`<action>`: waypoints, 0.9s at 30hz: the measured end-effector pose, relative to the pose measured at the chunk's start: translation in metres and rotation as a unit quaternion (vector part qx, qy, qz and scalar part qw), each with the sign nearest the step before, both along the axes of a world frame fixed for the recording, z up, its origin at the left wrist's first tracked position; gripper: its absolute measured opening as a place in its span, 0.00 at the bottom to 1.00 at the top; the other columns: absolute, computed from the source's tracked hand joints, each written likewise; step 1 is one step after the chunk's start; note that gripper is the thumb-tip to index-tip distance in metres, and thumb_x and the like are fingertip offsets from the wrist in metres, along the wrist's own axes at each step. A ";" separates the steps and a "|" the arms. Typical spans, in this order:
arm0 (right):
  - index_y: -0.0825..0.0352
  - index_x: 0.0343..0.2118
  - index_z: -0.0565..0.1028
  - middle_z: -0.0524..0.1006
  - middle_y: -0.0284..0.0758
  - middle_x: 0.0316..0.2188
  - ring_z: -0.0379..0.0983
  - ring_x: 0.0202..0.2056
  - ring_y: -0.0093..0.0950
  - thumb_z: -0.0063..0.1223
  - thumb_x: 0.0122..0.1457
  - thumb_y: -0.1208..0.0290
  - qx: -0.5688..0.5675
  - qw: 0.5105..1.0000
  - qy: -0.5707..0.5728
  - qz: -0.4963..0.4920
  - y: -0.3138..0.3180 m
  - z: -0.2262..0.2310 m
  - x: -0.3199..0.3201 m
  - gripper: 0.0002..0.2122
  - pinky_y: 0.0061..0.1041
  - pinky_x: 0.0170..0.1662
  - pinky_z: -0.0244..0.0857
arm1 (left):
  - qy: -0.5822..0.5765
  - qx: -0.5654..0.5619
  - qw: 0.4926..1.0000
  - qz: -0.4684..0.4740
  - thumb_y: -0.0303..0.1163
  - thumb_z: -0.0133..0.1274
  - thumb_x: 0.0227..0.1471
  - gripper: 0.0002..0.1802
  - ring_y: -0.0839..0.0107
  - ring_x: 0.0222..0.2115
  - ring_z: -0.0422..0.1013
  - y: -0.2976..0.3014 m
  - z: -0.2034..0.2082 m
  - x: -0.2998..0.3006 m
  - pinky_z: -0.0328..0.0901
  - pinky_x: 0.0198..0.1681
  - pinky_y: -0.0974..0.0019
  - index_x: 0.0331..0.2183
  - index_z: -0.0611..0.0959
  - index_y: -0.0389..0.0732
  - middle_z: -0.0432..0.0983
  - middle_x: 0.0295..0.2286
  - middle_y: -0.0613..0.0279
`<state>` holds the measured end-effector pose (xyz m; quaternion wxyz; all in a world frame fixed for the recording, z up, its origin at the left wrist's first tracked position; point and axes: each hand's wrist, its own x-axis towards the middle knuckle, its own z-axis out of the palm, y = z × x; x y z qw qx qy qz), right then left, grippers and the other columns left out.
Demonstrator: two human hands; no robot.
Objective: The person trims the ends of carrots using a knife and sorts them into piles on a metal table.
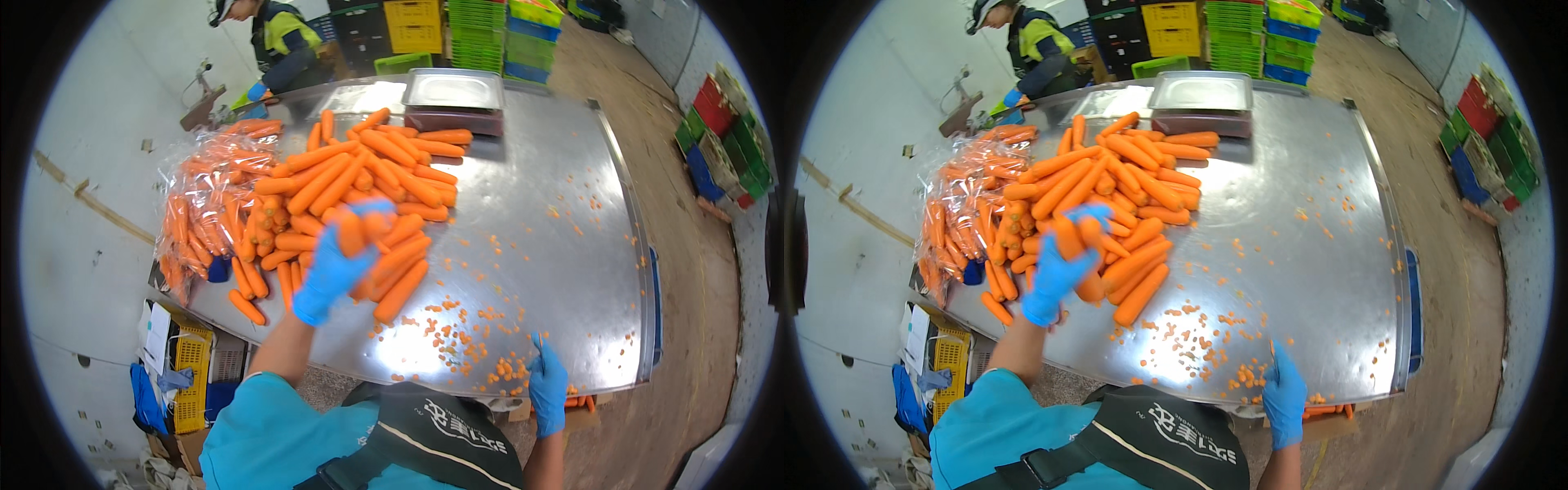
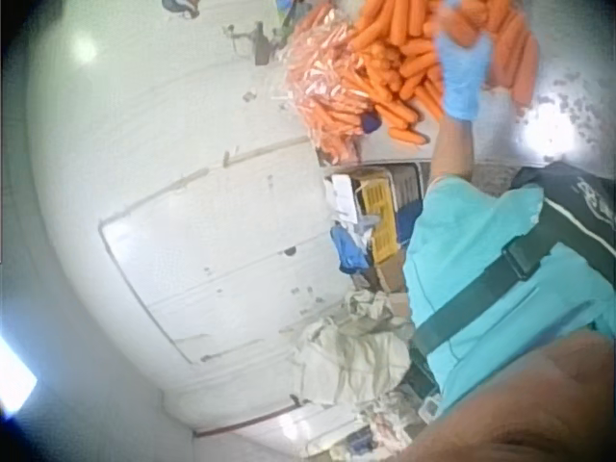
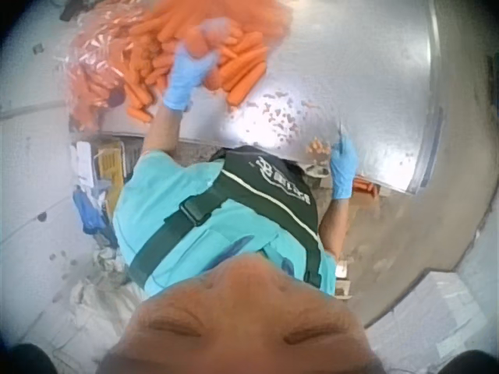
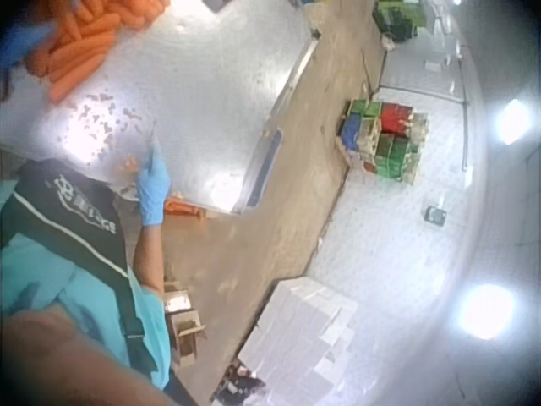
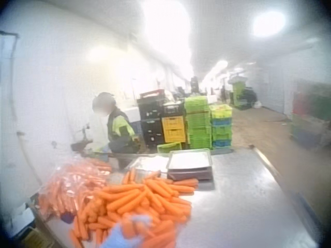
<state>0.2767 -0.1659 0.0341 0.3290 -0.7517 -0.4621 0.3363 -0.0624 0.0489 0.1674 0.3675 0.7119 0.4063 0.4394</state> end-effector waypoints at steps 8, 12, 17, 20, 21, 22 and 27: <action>0.61 0.58 0.71 0.76 0.37 0.28 0.71 0.30 0.22 0.43 0.56 0.83 0.003 0.995 0.062 -0.077 -0.034 -0.030 -0.050 0.25 0.22 0.39 0.67 | 0.162 0.156 0.953 0.204 0.22 0.54 0.47 0.25 0.65 0.48 0.71 0.195 0.015 -0.204 0.64 0.52 0.66 0.51 0.75 0.35 0.76 0.46 0.55; 0.59 0.56 0.72 0.78 0.41 0.29 0.73 0.28 0.24 0.44 0.57 0.81 -0.058 0.995 -0.032 -0.072 -0.044 -0.018 -0.091 0.23 0.25 0.38 0.69 | 0.286 0.140 0.930 0.185 0.28 0.57 0.48 0.24 0.66 0.48 0.71 0.273 -0.036 -0.246 0.64 0.51 0.65 0.49 0.77 0.37 0.76 0.45 0.56; 0.59 0.55 0.73 0.79 0.42 0.32 0.75 0.30 0.25 0.43 0.57 0.82 -0.034 0.982 -0.006 -0.188 -0.082 -0.013 -0.131 0.22 0.25 0.38 0.69 | 0.213 -0.179 0.960 0.041 0.51 0.57 0.53 0.32 0.71 0.48 0.67 0.333 -0.099 -0.243 0.62 0.53 0.64 0.52 0.76 0.40 0.74 0.46 0.62; 0.57 0.54 0.74 0.79 0.45 0.34 0.78 0.33 0.33 0.45 0.57 0.76 -0.042 0.978 -0.077 -0.188 -0.101 -0.016 -0.141 0.20 0.30 0.40 0.71 | 0.081 -0.233 0.967 -0.066 0.48 0.47 0.60 0.25 0.70 0.45 0.69 0.383 -0.137 -0.286 0.63 0.51 0.66 0.48 0.78 0.38 0.75 0.45 0.60; 0.56 0.55 0.72 0.78 0.46 0.43 0.76 0.41 0.44 0.47 0.59 0.71 -0.095 0.978 -0.083 -0.168 -0.099 -0.012 -0.140 0.19 0.39 0.43 0.70 | 0.088 -0.222 0.969 -0.068 0.47 0.47 0.60 0.24 0.70 0.45 0.69 0.386 -0.150 -0.279 0.63 0.51 0.67 0.48 0.79 0.38 0.75 0.45 0.60; 0.54 0.56 0.71 0.78 0.46 0.41 0.76 0.40 0.45 0.48 0.59 0.70 -0.069 0.980 -0.077 -0.172 -0.091 -0.010 -0.142 0.20 0.39 0.42 0.70 | 0.105 -0.204 0.972 -0.060 0.46 0.47 0.60 0.24 0.70 0.45 0.69 0.390 -0.152 -0.277 0.63 0.51 0.67 0.48 0.79 0.37 0.75 0.45 0.60; 0.54 0.53 0.72 0.78 0.46 0.38 0.76 0.35 0.47 0.46 0.57 0.68 -0.009 0.981 -0.108 -0.158 -0.089 -0.022 -0.147 0.19 0.39 0.38 0.70 | 0.178 -0.054 0.981 -0.056 0.43 0.47 0.60 0.22 0.70 0.44 0.70 0.387 -0.148 -0.165 0.63 0.51 0.68 0.47 0.79 0.37 0.75 0.43 0.61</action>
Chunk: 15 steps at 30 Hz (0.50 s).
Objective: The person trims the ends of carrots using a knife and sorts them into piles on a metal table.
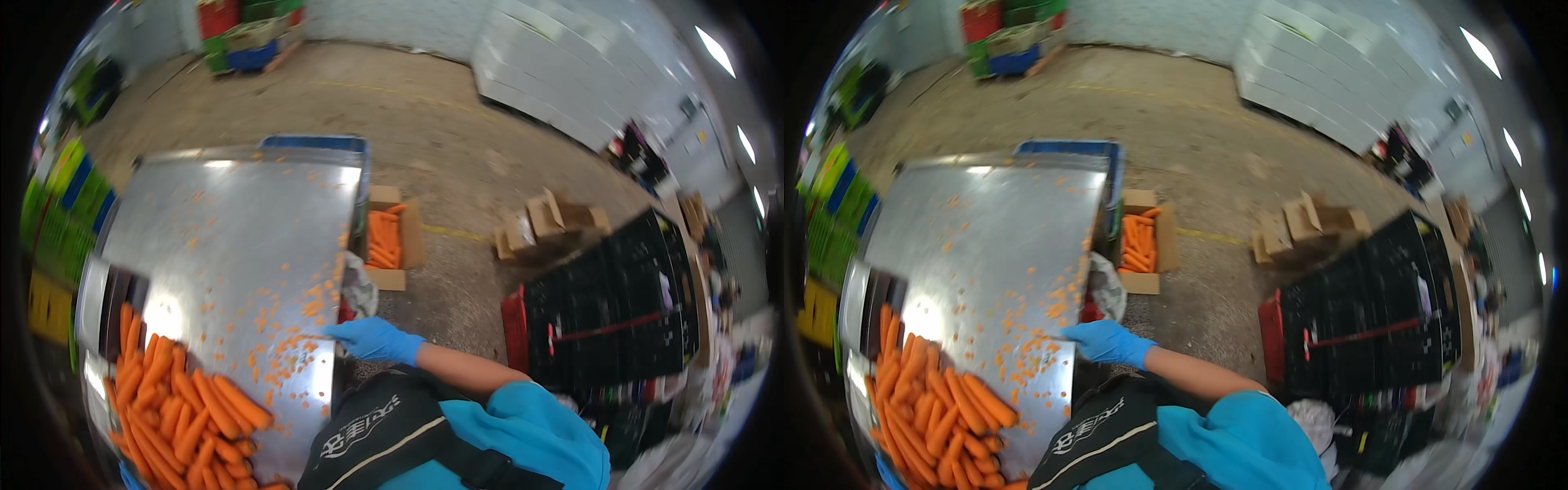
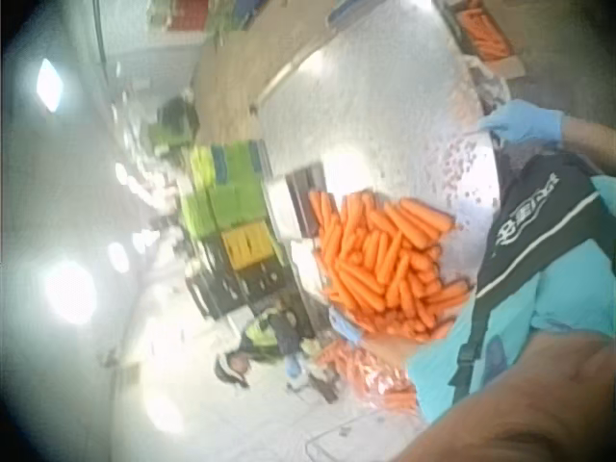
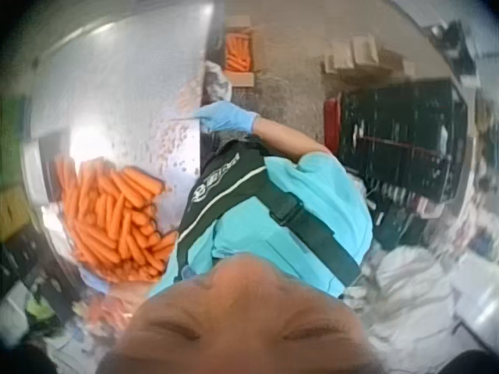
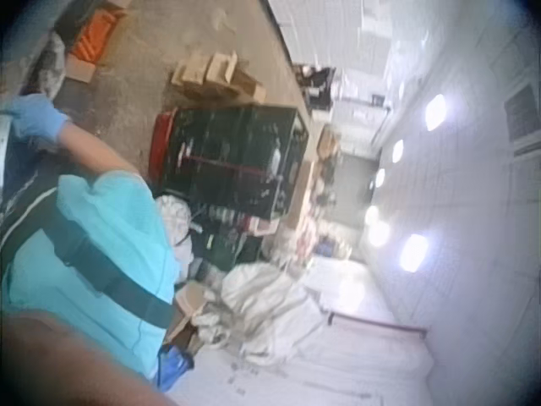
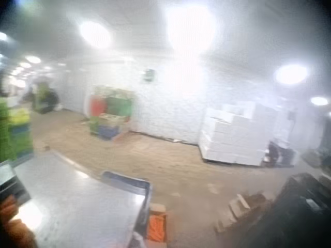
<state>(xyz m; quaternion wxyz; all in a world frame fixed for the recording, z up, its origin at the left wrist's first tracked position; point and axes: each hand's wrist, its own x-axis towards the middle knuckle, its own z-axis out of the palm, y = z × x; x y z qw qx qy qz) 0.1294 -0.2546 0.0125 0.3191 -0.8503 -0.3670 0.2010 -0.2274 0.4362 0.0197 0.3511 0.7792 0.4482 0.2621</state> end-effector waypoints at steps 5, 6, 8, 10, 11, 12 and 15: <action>0.51 0.57 0.67 0.77 0.49 0.37 0.76 0.36 0.47 0.45 0.60 0.63 0.035 0.997 0.041 -0.061 -0.063 0.009 -0.018 0.21 0.41 0.39 0.70 | -0.075 0.112 0.991 -0.022 0.40 0.46 0.60 0.20 0.71 0.44 0.70 -0.178 0.104 0.103 0.63 0.50 0.69 0.47 0.79 0.36 0.75 0.42 0.62; 0.53 0.57 0.68 0.76 0.51 0.39 0.76 0.37 0.47 0.43 0.62 0.63 0.019 0.995 0.061 -0.081 -0.074 0.004 -0.019 0.19 0.41 0.42 0.70 | -0.110 0.071 0.991 -0.033 0.39 0.46 0.60 0.20 0.71 0.44 0.70 -0.227 0.118 0.128 0.63 0.50 0.69 0.47 0.79 0.36 0.75 0.42 0.63; 0.56 0.59 0.68 0.78 0.42 0.38 0.77 0.36 0.36 0.40 0.66 0.62 0.122 0.951 0.222 -0.179 -0.106 -0.002 -0.026 0.19 0.33 0.45 0.70 | -0.140 -0.090 0.981 -0.096 0.38 0.46 0.61 0.19 0.71 0.44 0.70 -0.329 0.131 0.184 0.63 0.50 0.69 0.47 0.79 0.36 0.75 0.41 0.63; 0.56 0.60 0.67 0.77 0.36 0.35 0.74 0.36 0.27 0.40 0.68 0.57 0.271 0.878 0.330 -0.218 -0.117 -0.005 -0.022 0.20 0.28 0.44 0.69 | -0.072 -0.252 0.943 -0.206 0.35 0.48 0.59 0.15 0.73 0.44 0.69 -0.440 0.099 0.227 0.63 0.50 0.69 0.44 0.80 0.37 0.74 0.42 0.63; 0.57 0.60 0.67 0.76 0.34 0.35 0.72 0.37 0.25 0.39 0.68 0.55 0.337 0.861 0.331 -0.190 -0.119 -0.001 -0.017 0.21 0.26 0.45 0.68 | -0.024 -0.321 0.913 -0.251 0.34 0.50 0.59 0.13 0.74 0.44 0.69 -0.496 0.083 0.249 0.62 0.49 0.69 0.42 0.80 0.37 0.73 0.42 0.63; 0.58 0.60 0.67 0.75 0.33 0.34 0.71 0.37 0.23 0.39 0.68 0.53 0.401 0.840 0.326 -0.165 -0.114 0.007 -0.011 0.22 0.25 0.46 0.67 | 0.170 -0.039 0.808 -0.563 0.39 0.55 0.56 0.33 0.67 0.48 0.70 -0.515 0.035 0.269 0.64 0.53 0.63 0.59 0.66 0.39 0.71 0.50 0.55; 0.63 0.62 0.63 0.74 0.36 0.48 0.72 0.45 0.24 0.39 0.68 0.57 0.481 0.833 0.244 -0.120 -0.109 0.026 0.005 0.24 0.27 0.52 0.64 | 0.002 -0.300 0.727 -0.617 0.36 0.56 0.57 0.38 0.67 0.52 0.65 -0.650 -0.028 0.286 0.59 0.57 0.64 0.62 0.58 0.34 0.66 0.52 0.56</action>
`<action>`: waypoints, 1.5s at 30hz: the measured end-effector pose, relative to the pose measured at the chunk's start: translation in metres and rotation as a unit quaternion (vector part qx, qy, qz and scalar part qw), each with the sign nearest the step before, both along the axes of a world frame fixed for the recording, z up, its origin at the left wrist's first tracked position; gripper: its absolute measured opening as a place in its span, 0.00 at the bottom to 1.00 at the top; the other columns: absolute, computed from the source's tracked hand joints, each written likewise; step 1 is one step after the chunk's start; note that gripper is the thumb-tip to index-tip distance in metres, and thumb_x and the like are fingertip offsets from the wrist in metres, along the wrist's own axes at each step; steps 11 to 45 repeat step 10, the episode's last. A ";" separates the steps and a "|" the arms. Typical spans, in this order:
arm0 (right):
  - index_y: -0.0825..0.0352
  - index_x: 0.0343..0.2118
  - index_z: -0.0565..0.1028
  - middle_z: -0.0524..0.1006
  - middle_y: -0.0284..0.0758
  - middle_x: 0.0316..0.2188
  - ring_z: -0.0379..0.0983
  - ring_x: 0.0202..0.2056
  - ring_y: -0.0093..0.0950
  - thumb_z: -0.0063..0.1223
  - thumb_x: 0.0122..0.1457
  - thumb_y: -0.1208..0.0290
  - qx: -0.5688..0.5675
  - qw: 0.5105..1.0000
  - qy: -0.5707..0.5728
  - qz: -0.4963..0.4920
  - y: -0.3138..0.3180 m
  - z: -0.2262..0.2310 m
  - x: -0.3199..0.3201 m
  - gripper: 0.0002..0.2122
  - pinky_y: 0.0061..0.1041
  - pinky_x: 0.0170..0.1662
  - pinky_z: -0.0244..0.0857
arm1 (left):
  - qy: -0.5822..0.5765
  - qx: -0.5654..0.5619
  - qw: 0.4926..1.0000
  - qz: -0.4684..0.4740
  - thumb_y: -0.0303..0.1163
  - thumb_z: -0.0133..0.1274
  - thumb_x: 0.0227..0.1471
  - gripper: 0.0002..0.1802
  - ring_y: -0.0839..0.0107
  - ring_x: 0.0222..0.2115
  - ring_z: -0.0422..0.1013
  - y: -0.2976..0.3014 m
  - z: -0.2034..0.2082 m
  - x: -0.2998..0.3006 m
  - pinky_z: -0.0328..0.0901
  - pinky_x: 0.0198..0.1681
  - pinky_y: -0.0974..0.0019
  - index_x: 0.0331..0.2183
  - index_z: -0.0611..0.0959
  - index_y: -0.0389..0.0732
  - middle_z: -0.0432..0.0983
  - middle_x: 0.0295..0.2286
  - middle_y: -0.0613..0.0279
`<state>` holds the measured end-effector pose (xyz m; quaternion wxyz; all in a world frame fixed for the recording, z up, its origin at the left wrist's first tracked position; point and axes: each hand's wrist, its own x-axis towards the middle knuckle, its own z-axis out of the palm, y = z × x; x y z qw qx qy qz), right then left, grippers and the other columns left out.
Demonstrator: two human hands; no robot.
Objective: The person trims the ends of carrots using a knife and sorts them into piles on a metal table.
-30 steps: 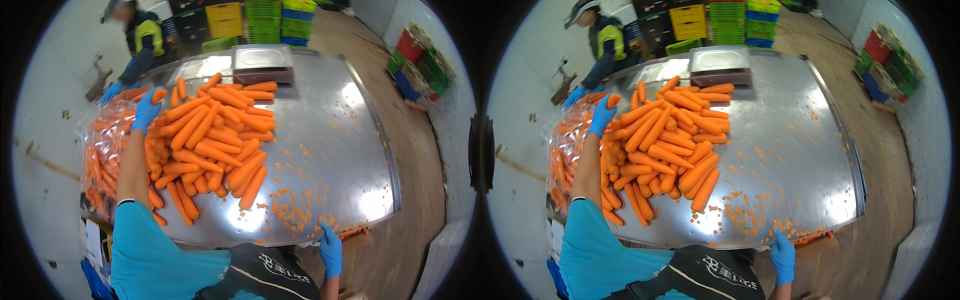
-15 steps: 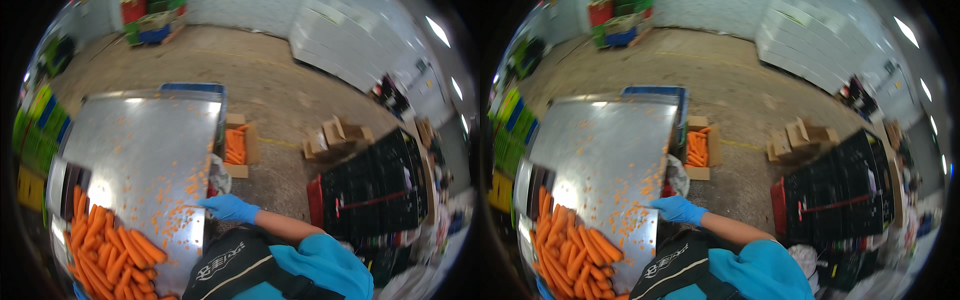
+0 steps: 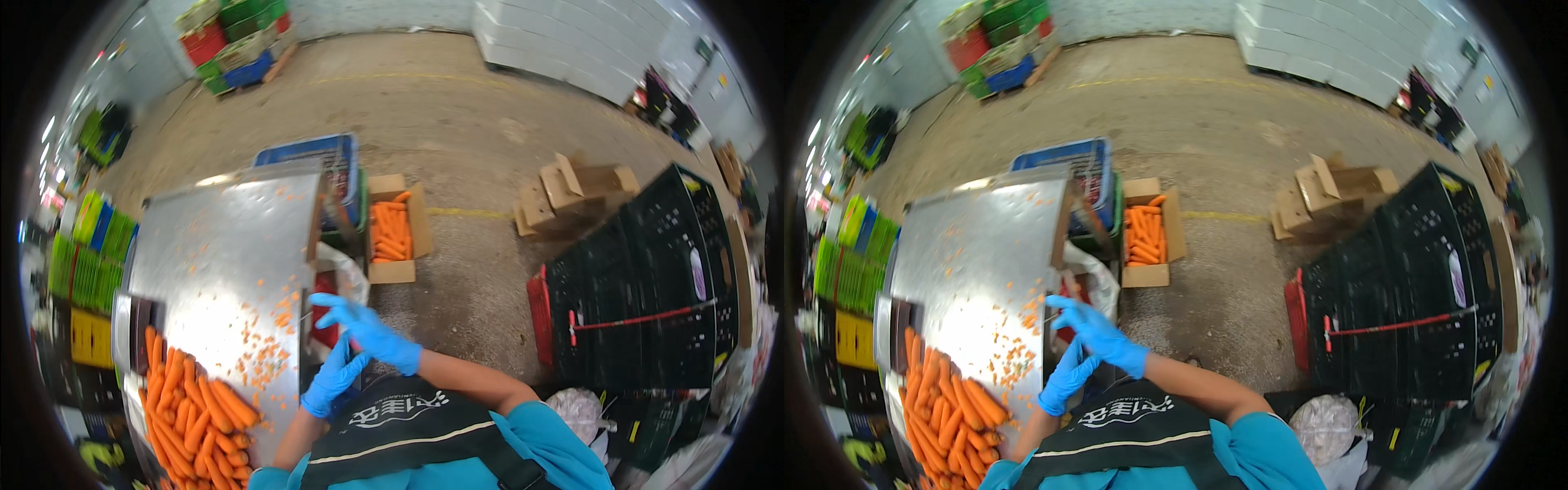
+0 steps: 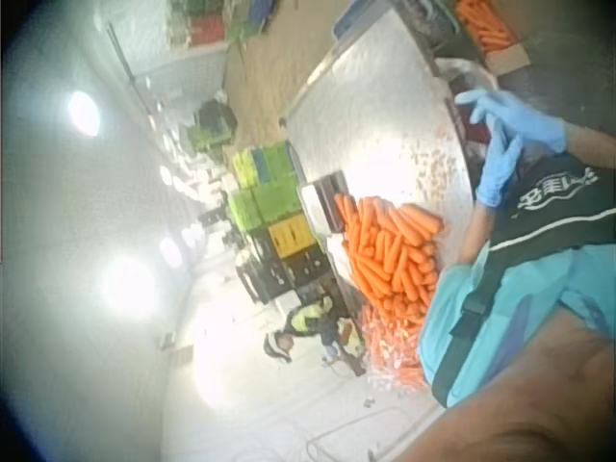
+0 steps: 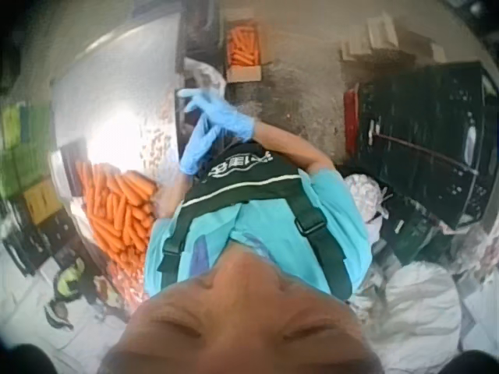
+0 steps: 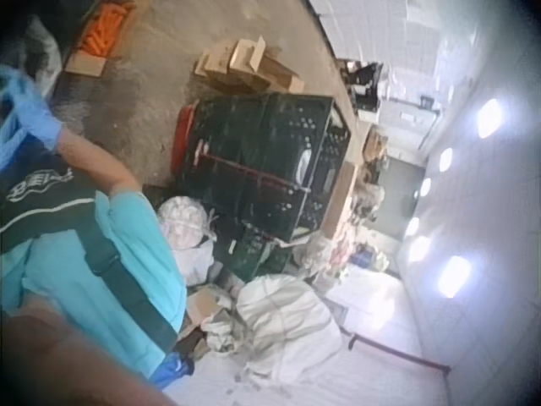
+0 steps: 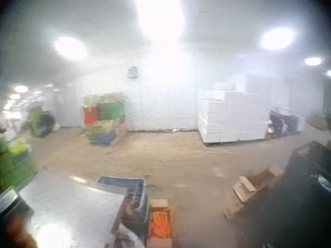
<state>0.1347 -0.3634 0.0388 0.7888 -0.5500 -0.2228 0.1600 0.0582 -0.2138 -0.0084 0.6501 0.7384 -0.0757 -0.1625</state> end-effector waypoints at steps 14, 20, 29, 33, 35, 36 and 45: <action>0.70 0.60 0.64 0.60 0.45 0.63 0.59 0.62 0.37 0.52 0.61 0.63 -0.166 0.950 -0.043 -0.262 -0.267 0.023 0.084 0.26 0.33 0.65 0.52 | -0.032 0.462 0.802 0.377 0.34 0.49 0.55 0.13 0.55 0.26 0.69 0.179 -0.065 0.058 0.65 0.33 0.56 0.32 0.70 0.32 0.70 0.25 0.48; 0.70 0.60 0.64 0.60 0.45 0.63 0.59 0.62 0.37 0.52 0.61 0.63 -0.166 0.950 -0.043 -0.262 -0.267 0.023 0.084 0.26 0.33 0.65 0.52 | -0.032 0.462 0.802 0.377 0.34 0.49 0.55 0.13 0.55 0.26 0.69 0.179 -0.065 0.058 0.65 0.33 0.56 0.32 0.70 0.32 0.70 0.25 0.48; 0.70 0.60 0.64 0.60 0.45 0.63 0.59 0.62 0.37 0.52 0.61 0.63 -0.166 0.950 -0.043 -0.262 -0.267 0.023 0.084 0.26 0.33 0.65 0.52 | -0.032 0.462 0.802 0.377 0.34 0.49 0.55 0.13 0.55 0.26 0.69 0.179 -0.065 0.058 0.65 0.33 0.56 0.32 0.70 0.32 0.70 0.25 0.48; 0.70 0.60 0.64 0.60 0.45 0.63 0.59 0.62 0.37 0.52 0.61 0.63 -0.166 0.950 -0.043 -0.262 -0.267 0.023 0.084 0.26 0.33 0.65 0.52 | -0.032 0.462 0.802 0.377 0.34 0.49 0.55 0.13 0.55 0.26 0.69 0.179 -0.065 0.058 0.65 0.33 0.56 0.32 0.70 0.32 0.70 0.25 0.48; 0.70 0.60 0.64 0.60 0.45 0.63 0.59 0.62 0.37 0.52 0.61 0.63 -0.166 0.950 -0.043 -0.262 -0.267 0.023 0.084 0.26 0.33 0.65 0.52 | -0.032 0.462 0.802 0.377 0.34 0.49 0.55 0.13 0.55 0.26 0.69 0.179 -0.065 0.058 0.65 0.33 0.56 0.32 0.70 0.32 0.70 0.25 0.48; 0.70 0.60 0.64 0.60 0.45 0.63 0.59 0.62 0.37 0.52 0.61 0.63 -0.166 0.950 -0.043 -0.262 -0.267 0.023 0.084 0.26 0.33 0.65 0.52 | -0.032 0.462 0.802 0.377 0.34 0.49 0.55 0.13 0.55 0.26 0.69 0.179 -0.065 0.058 0.65 0.33 0.56 0.32 0.70 0.32 0.70 0.25 0.48; 0.70 0.60 0.64 0.60 0.45 0.63 0.59 0.62 0.37 0.52 0.61 0.63 -0.166 0.950 -0.043 -0.262 -0.267 0.023 0.084 0.26 0.33 0.65 0.52 | -0.032 0.462 0.802 0.377 0.34 0.49 0.55 0.13 0.55 0.26 0.69 0.179 -0.065 0.058 0.65 0.33 0.56 0.32 0.70 0.32 0.70 0.25 0.48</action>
